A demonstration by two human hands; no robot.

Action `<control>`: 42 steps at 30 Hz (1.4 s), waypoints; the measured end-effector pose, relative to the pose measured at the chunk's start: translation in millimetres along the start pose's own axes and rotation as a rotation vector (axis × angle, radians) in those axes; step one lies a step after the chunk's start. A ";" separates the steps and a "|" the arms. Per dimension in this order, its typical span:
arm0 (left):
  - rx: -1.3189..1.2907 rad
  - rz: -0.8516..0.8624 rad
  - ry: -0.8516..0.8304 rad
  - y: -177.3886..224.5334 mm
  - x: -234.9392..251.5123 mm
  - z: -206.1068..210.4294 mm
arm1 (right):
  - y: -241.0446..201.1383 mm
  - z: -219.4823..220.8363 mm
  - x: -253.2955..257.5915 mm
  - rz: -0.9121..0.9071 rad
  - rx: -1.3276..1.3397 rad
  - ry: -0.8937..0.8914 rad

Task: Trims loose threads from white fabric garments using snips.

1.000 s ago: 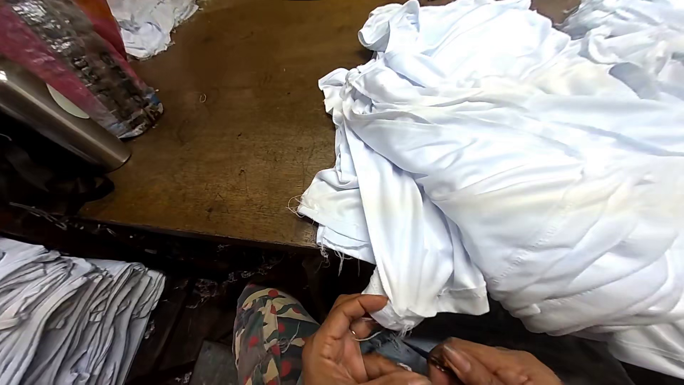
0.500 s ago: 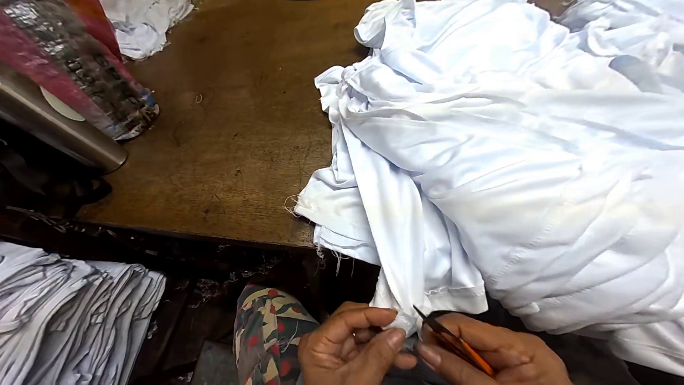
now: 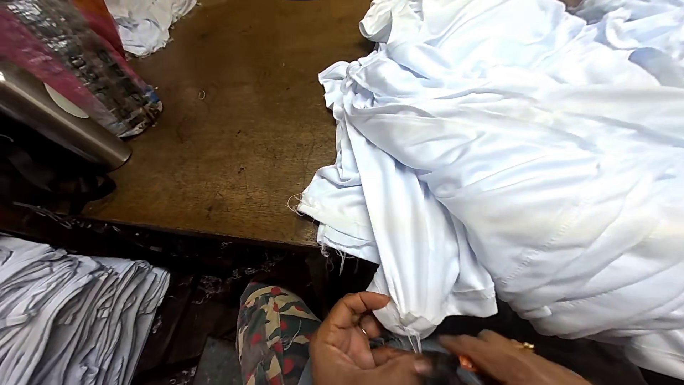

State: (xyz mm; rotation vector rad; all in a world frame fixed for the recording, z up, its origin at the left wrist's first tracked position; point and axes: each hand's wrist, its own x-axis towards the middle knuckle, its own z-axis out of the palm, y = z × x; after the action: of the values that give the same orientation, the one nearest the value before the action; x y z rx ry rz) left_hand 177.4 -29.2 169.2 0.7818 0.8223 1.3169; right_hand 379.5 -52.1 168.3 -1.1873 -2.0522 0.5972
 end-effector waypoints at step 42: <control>0.038 -0.038 0.036 16.2 -9.8 16.3 | 22.8 13.8 21.2 -0.095 -0.346 0.237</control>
State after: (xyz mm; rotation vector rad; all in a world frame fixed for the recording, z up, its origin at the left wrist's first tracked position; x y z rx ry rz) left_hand 182.7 -37.8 192.0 0.7707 0.8892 1.2886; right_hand 374.6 -23.3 150.8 -1.2753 -2.0418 0.0500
